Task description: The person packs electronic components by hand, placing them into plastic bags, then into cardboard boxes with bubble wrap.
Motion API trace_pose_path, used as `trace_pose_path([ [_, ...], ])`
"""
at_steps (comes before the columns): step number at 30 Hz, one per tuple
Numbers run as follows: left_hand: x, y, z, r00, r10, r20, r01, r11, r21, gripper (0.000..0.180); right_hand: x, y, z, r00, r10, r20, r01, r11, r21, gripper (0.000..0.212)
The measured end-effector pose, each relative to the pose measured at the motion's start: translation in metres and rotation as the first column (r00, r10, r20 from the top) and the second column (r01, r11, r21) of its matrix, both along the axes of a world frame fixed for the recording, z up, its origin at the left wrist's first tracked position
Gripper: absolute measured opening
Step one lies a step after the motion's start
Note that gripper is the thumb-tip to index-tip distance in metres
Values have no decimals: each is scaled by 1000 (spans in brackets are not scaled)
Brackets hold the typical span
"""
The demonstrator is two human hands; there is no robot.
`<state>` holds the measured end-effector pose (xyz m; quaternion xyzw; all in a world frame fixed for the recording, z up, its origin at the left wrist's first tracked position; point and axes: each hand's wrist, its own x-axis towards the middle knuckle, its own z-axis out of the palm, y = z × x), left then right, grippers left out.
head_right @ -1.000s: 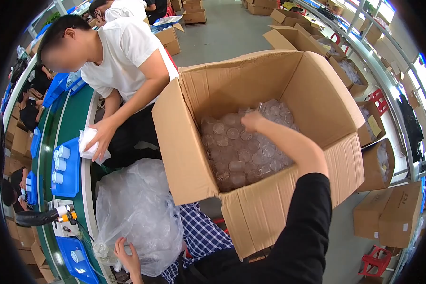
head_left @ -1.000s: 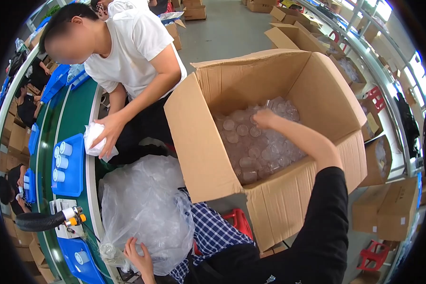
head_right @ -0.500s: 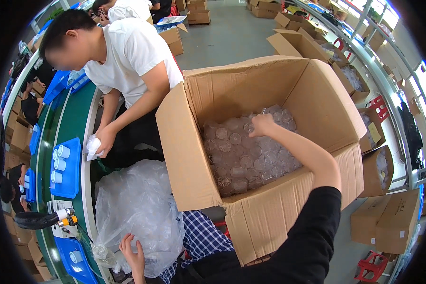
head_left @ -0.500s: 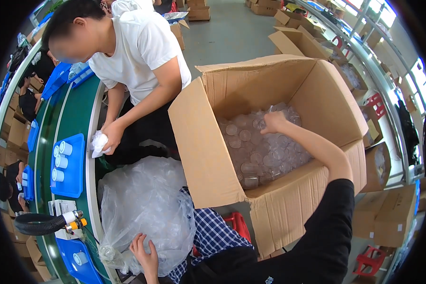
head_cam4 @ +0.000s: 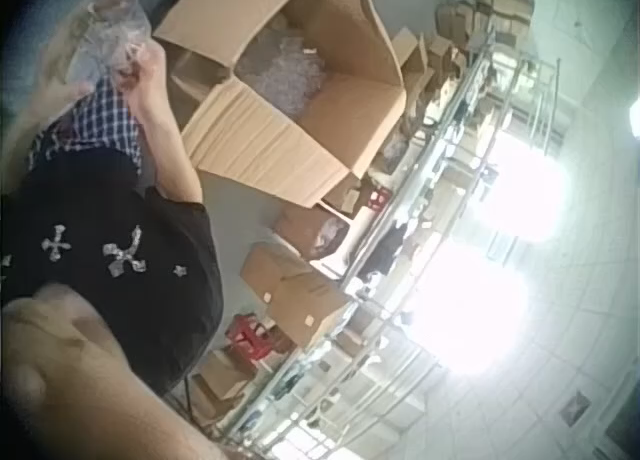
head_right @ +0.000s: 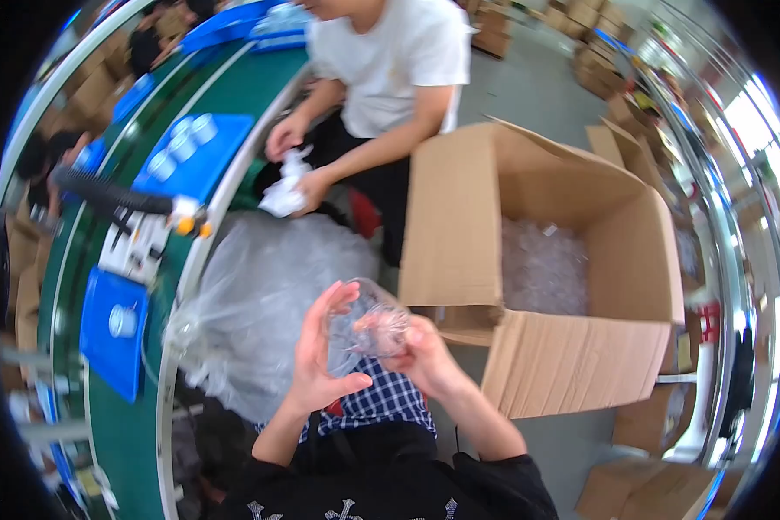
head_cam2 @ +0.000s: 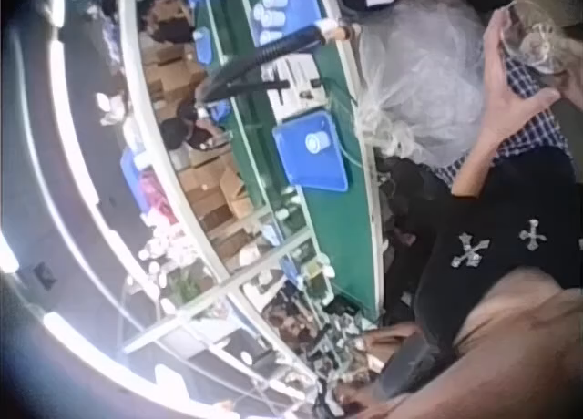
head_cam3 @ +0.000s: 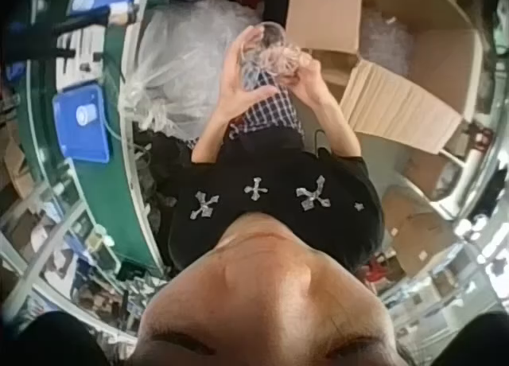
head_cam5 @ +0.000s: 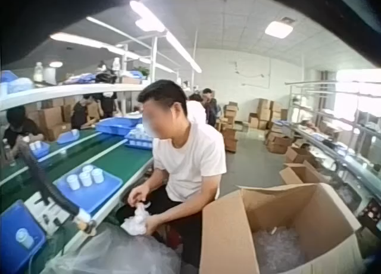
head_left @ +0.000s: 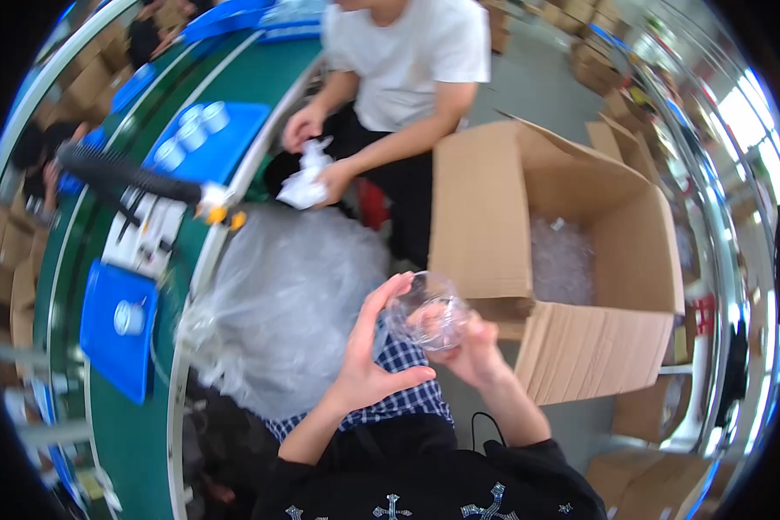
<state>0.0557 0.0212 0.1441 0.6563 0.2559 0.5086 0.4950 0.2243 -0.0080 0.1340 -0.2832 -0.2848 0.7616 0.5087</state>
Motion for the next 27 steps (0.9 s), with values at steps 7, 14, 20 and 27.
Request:
trace_pose_path([
  [7,-114,-58,-25,860,445,249,-330,858,-394,70,-144,2,-31,907,412,90,-415,909,27,37],
  [14,-220,-141,-57,457,884,96,-774,448,-447,59,-179,119,-32,997,2,-82,-20,977,-215,31],
  [20,-247,-172,-96,301,952,61,-784,283,-553,56,-178,208,-43,896,36,-443,-130,974,-185,35],
  [27,-251,-165,-99,309,951,32,-784,273,-558,62,-231,198,-55,947,239,-213,-274,949,-154,37],
])
